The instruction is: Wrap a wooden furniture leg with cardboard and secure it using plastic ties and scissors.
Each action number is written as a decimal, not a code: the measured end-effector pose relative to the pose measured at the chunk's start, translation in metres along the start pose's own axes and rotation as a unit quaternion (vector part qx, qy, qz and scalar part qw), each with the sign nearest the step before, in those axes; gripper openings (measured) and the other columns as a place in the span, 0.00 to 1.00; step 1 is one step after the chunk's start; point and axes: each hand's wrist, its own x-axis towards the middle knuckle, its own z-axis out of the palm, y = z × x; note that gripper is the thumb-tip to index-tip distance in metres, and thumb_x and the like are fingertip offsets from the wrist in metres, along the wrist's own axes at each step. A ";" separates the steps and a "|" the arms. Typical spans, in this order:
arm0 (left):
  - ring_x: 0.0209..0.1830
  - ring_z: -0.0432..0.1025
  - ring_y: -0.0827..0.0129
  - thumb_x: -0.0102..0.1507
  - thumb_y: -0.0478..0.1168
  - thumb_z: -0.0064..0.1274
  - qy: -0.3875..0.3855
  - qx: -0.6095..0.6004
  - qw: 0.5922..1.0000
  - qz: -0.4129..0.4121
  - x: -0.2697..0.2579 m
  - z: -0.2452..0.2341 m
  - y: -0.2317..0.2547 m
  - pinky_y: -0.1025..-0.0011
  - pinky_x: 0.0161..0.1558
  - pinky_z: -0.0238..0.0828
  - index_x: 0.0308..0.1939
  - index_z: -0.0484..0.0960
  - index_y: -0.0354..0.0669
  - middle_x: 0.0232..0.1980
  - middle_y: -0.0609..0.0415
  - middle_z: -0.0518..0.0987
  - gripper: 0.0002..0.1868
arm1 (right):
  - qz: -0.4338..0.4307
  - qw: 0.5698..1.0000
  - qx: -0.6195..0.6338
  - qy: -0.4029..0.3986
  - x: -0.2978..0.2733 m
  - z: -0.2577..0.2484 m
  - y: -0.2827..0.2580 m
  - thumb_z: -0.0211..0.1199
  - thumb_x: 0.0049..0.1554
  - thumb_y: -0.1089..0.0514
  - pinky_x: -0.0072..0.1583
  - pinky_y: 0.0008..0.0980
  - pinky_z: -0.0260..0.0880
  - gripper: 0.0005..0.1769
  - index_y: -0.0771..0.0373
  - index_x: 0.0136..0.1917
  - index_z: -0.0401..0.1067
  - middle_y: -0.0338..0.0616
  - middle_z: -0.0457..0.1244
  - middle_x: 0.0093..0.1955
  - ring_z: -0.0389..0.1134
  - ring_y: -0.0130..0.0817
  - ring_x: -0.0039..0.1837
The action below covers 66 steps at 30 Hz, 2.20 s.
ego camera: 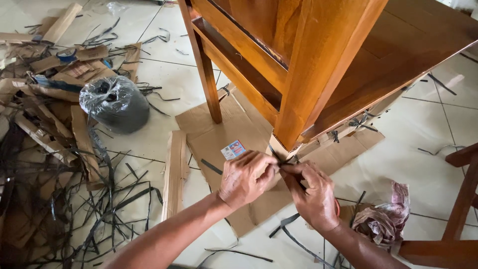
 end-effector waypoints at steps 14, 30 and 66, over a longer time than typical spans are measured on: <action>0.21 0.64 0.69 0.54 0.31 0.57 0.006 0.053 0.998 0.034 0.016 0.011 -0.009 0.72 0.25 0.60 0.32 0.70 0.42 0.26 0.57 0.71 0.10 | 0.082 0.994 -0.064 -0.044 -0.033 -0.010 0.012 0.65 0.57 0.56 0.31 0.33 0.56 0.08 0.58 0.39 0.68 0.34 0.55 0.21 0.52 0.29 0.24; 0.26 0.66 0.64 0.53 0.30 0.56 0.003 0.031 0.999 0.012 0.009 0.023 -0.009 0.67 0.31 0.66 0.30 0.69 0.42 0.27 0.54 0.70 0.10 | 0.152 0.983 0.044 -0.094 -0.066 -0.002 -0.001 0.57 0.61 0.61 0.34 0.31 0.64 0.03 0.57 0.50 0.70 0.36 0.61 0.29 0.58 0.26 0.29; 0.34 0.72 0.75 0.68 0.37 0.50 -0.070 -0.388 0.813 -0.429 -0.036 0.025 0.021 0.76 0.41 0.72 0.39 0.79 0.36 0.32 0.55 0.79 0.07 | 0.425 0.808 -0.277 -0.298 -0.135 0.004 0.287 0.73 0.45 0.41 0.42 0.34 0.73 0.47 0.58 0.70 0.58 0.41 0.69 0.52 0.74 0.35 0.38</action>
